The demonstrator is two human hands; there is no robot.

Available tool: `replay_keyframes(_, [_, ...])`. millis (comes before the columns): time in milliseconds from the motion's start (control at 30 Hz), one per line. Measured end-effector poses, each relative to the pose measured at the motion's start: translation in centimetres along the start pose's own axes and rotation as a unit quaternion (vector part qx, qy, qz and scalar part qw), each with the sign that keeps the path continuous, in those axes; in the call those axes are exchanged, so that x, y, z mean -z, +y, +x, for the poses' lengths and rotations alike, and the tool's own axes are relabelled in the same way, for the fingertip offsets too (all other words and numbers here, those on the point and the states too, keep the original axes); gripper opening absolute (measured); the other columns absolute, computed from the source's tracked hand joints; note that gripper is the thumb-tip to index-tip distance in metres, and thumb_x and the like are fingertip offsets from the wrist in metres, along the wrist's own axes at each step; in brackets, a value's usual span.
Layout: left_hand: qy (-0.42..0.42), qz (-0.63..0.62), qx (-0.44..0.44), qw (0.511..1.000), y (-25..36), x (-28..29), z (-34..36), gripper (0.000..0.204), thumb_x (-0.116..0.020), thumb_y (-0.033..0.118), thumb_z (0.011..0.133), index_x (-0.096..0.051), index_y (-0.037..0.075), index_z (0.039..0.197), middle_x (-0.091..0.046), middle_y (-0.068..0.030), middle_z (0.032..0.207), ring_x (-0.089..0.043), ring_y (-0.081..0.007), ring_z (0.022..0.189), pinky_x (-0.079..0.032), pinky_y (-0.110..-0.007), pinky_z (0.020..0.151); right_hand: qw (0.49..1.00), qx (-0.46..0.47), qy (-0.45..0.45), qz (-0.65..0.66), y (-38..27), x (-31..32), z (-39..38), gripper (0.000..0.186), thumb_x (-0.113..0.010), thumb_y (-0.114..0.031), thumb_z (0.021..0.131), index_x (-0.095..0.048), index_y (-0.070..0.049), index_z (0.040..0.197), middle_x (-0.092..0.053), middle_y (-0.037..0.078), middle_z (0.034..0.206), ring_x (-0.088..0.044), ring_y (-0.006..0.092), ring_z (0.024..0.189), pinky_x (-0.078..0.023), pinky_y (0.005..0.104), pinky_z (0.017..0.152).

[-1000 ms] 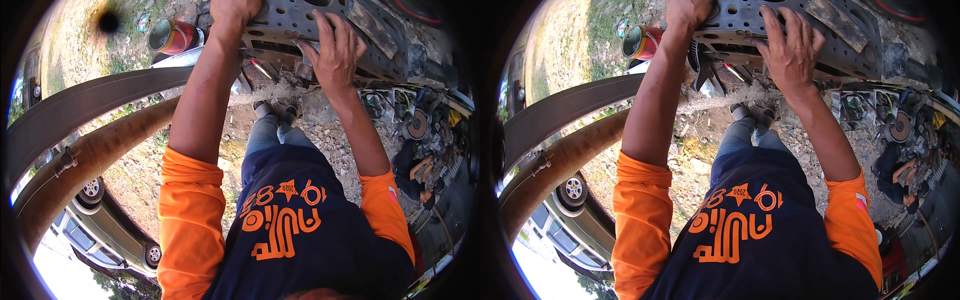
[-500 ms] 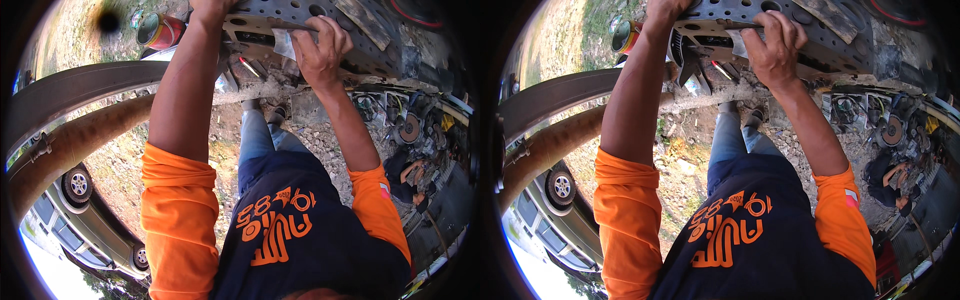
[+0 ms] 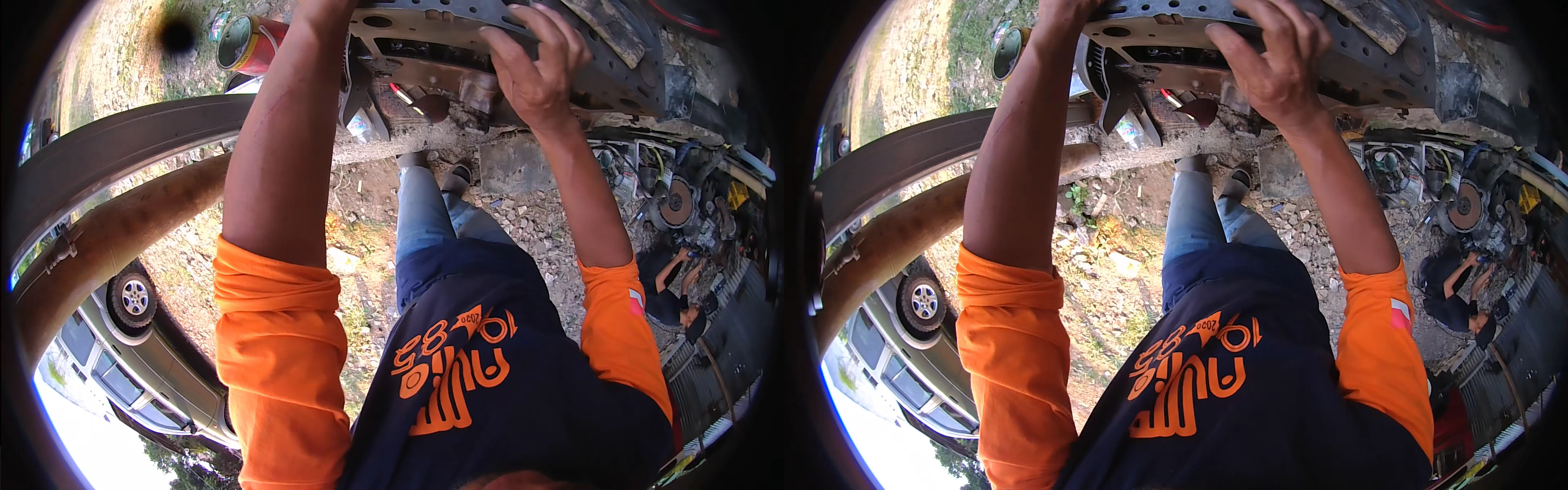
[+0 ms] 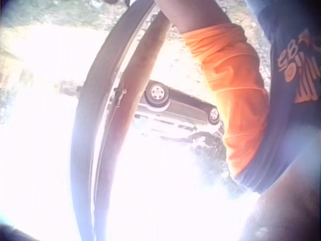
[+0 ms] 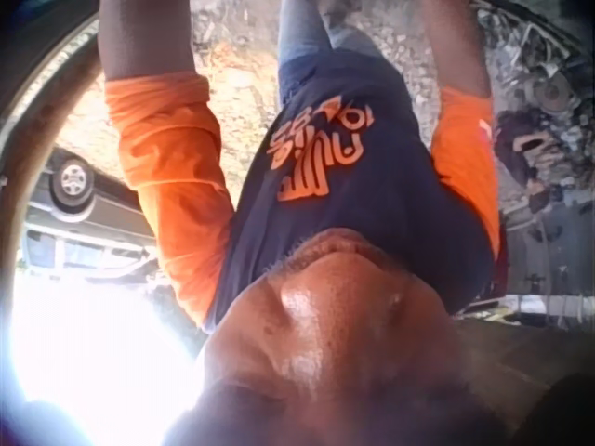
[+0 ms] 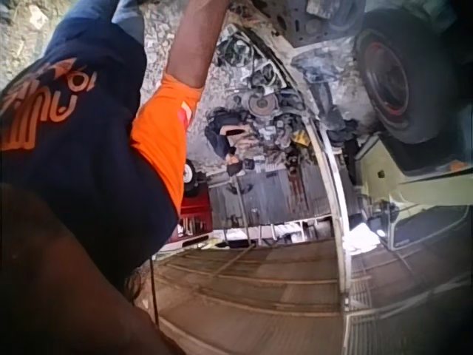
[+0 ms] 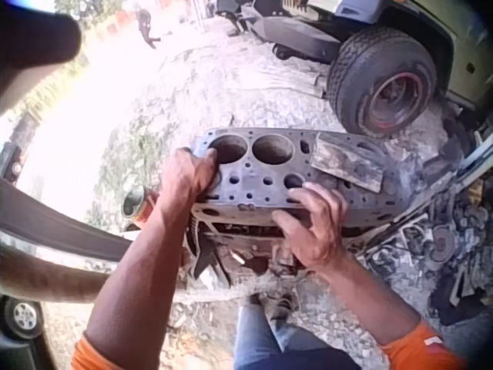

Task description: The person sands the surface of a metal engine block with a piece of sandpaper by hand.

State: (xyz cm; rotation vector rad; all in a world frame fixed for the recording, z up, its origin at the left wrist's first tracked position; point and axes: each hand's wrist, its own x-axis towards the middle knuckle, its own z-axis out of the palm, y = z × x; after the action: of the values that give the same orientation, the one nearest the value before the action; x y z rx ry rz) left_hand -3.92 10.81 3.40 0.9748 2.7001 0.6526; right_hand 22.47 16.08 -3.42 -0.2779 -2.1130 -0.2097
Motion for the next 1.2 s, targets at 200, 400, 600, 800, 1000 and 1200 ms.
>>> replay_keyframes(200, [0.015, 0.001, 0.015, 1.0, 0.9, -0.6, 0.2, 0.073, -0.063, 0.051, 0.092, -0.064, -0.015, 0.122, -0.065, -0.0397, 0.12, -0.063, -0.0484, 0.12, -0.05, -0.048, 0.103, 0.993, -0.045, -0.052, 0.091, -0.6, 2.2, -3.8, 0.039, -0.086, -0.008, 0.076, -0.074, -0.017, 0.112, -0.064, 0.0, 0.106, -0.057, 0.0255, 0.113, -0.044, 0.0397, 0.097])
replay_keyframes(400, [0.026, 0.01, -0.003, 1.0, 0.6, -0.1, -0.1, 0.071, -0.062, 0.051, 0.093, -0.065, -0.015, 0.12, -0.064, -0.04, 0.12, -0.063, -0.0487, 0.12, -0.05, -0.047, 0.103, 0.991, -0.092, -0.063, 0.072, -3.5, 2.4, -3.9, 0.032, -0.084, -0.013, 0.077, -0.076, -0.02, 0.108, -0.065, 0.0, 0.114, -0.056, 0.0271, 0.117, -0.039, 0.0442, 0.102])
replay_keyframes(600, [0.038, 0.015, -0.007, 0.999, 0.3, -1.1, 1.0, 0.07, -0.062, 0.049, 0.094, -0.065, -0.016, 0.119, -0.064, -0.0415, 0.119, -0.063, -0.0503, 0.119, -0.05, -0.049, 0.103, 0.921, -0.082, -0.268, 0.272, -10.5, -2.0, -15.2, 0.032, -0.076, -0.012, 0.082, -0.071, -0.014, 0.114, -0.063, 0.008, 0.123, -0.058, 0.0278, 0.119, -0.047, 0.0436, 0.102])
replay_keyframes(800, [-0.002, -0.031, -0.019, 0.999, 0.7, 0.2, -0.3, 0.071, -0.06, 0.048, 0.096, -0.063, -0.019, 0.12, -0.062, -0.0442, 0.118, -0.063, -0.0497, 0.121, -0.051, -0.047, 0.102, 0.785, -0.23, -0.568, 0.095, -12.0, -17.8, -27.2, 0.032, -0.054, -0.01, 0.094, -0.064, -0.006, 0.124, -0.059, 0.018, 0.131, -0.058, 0.0353, 0.124, -0.051, 0.0476, 0.102])
replay_keyframes(1000, [-0.021, -0.021, 0.004, 1.0, 1.8, 0.9, -1.0, 0.072, -0.061, 0.047, 0.095, -0.061, -0.019, 0.122, -0.063, -0.0439, 0.117, -0.063, -0.0497, 0.12, -0.05, -0.046, 0.102, 0.74, -0.256, -0.617, 0.078, -10.0, -21.4, -28.1, 0.026, -0.051, -0.021, 0.099, -0.066, -0.009, 0.116, -0.061, 0.015, 0.134, -0.059, 0.0361, 0.128, -0.05, 0.0509, 0.103])
replay_keyframes(1200, [0.007, 0.004, 0.011, 1.0, 1.7, 0.3, -0.4, 0.072, -0.062, 0.05, 0.094, -0.063, -0.016, 0.122, -0.064, -0.0411, 0.119, -0.063, -0.0497, 0.12, -0.05, -0.048, 0.103, 0.861, -0.278, -0.364, 0.219, -13.1, -15.4, -25.8, 0.038, -0.081, -0.013, 0.074, -0.059, -0.005, 0.104, -0.066, 0.015, 0.108, -0.065, 0.0383, 0.1, -0.055, 0.0479, 0.087])
